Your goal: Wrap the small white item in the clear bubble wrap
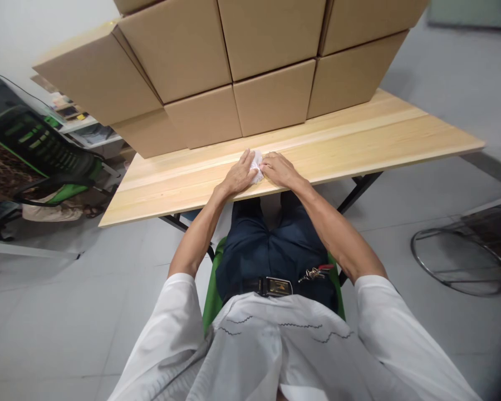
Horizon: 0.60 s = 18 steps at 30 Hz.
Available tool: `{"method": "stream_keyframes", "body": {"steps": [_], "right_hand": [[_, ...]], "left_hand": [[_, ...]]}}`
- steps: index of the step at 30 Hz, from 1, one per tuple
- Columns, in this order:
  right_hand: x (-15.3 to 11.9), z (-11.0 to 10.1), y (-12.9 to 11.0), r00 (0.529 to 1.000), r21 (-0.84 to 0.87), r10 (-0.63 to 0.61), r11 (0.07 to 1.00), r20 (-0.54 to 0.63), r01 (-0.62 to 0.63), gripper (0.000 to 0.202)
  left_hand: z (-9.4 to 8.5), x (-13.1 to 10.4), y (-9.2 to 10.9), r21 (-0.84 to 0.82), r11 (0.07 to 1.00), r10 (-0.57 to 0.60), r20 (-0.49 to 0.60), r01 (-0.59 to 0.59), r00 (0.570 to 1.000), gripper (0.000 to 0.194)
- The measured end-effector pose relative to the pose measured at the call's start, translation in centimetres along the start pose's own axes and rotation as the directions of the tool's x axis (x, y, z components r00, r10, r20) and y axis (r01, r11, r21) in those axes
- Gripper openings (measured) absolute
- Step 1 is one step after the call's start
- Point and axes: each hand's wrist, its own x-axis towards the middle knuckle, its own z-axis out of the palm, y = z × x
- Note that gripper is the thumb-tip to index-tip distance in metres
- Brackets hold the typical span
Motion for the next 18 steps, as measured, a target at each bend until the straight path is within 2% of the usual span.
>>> {"method": "stream_keyframes", "body": {"steps": [3,6,8,11,15,18], "right_hand": [[0.1,-0.3,0.3,0.986,0.171,0.079,0.984,-0.147,-0.053,0.045],[0.5,-0.3,-0.3,0.972,0.263,0.044,0.965,-0.231,0.019,0.076],[1.2,0.0,-0.9,0.980,0.276,-0.014,0.959,-0.197,0.069,0.098],[2.4,1.0,-1.4,0.992,0.254,-0.075,0.962,-0.103,0.099,0.114],[3.1,2.1,-0.8,0.994,0.195,-0.099,0.975,-0.045,0.106,0.122],[3.1,2.0,-0.4,0.995,0.153,-0.097,0.983,-0.026,0.100,0.118]], "left_hand": [[0.1,-0.1,0.0,-0.002,1.000,-0.013,-0.007,0.013,1.000,0.093],[0.4,-0.1,0.0,0.003,1.000,0.010,-0.021,-0.010,1.000,0.090],[0.6,-0.1,0.2,0.005,0.999,0.040,-0.037,-0.040,0.998,0.084],[1.0,0.0,0.7,-0.001,0.997,0.079,-0.072,-0.080,0.994,0.077],[1.3,0.2,1.5,-0.005,0.994,0.112,-0.104,-0.113,0.988,0.080],[1.3,0.2,1.9,-0.007,0.995,0.094,-0.108,-0.095,0.990,0.079]]}}
